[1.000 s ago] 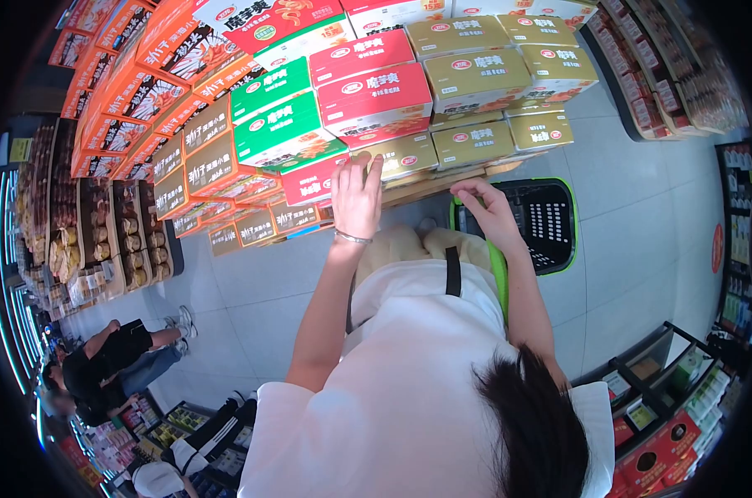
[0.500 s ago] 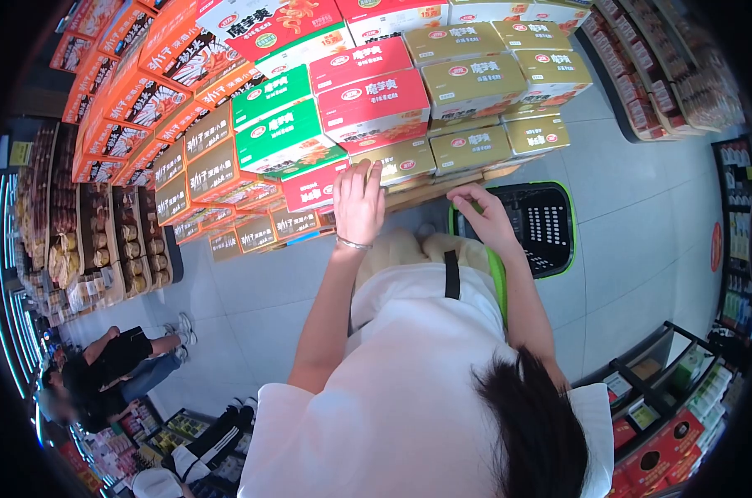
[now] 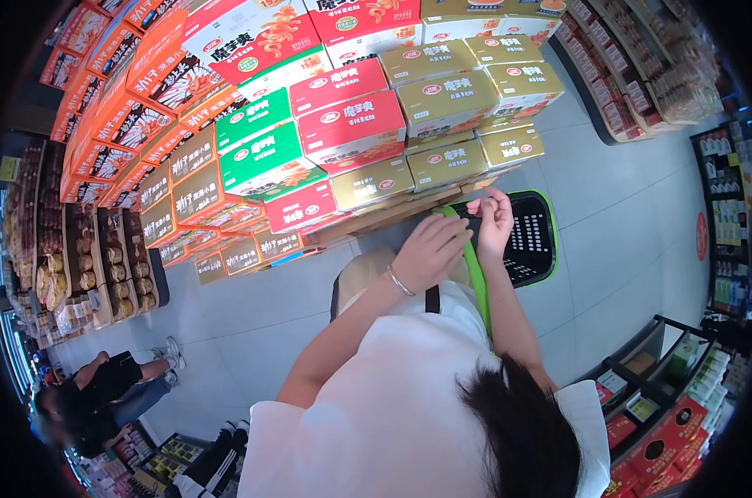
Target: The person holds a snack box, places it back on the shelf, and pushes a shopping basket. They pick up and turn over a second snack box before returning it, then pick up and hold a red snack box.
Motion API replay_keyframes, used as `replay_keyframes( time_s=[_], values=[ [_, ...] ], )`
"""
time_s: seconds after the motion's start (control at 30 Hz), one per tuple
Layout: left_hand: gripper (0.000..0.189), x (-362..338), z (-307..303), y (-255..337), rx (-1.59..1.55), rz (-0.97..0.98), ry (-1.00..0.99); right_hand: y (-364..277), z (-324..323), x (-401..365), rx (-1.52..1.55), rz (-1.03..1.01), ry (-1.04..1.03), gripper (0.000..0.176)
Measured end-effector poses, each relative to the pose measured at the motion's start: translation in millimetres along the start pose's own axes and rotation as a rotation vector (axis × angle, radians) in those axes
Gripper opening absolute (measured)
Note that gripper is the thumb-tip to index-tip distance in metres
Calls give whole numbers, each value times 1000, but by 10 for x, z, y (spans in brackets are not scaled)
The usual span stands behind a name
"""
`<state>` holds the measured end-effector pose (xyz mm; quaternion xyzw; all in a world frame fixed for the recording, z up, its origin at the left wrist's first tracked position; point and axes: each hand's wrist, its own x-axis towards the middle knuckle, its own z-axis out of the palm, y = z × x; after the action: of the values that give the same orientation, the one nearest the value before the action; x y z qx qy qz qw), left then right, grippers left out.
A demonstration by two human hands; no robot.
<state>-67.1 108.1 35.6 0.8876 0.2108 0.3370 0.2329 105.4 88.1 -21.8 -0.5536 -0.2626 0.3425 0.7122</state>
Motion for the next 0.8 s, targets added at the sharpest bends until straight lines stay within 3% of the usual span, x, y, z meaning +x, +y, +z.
replay_keyframes(
  time_s=[0.13,0.23,0.33,0.47,0.67,0.8],
  values=[
    [49,-58,196,126,5,65,-207,-58,-106,71,-38,-115,199,28],
    [50,-47,181,119,42,34,-283,-228,-198,240,-332,-248,196,38],
    [51,-67,177,95,39,5,-280,-488,-300,519,-816,-425,-101,63],
    [53,-95,168,91,-9,-7,-259,-710,-234,785,-1176,-574,-302,82],
    [54,-108,128,80,34,0,-225,-783,-217,1071,-1389,-663,-545,84],
    [54,-141,140,51,18,-18,-225,-745,-223,1096,-1420,-670,-579,81]
  ],
)
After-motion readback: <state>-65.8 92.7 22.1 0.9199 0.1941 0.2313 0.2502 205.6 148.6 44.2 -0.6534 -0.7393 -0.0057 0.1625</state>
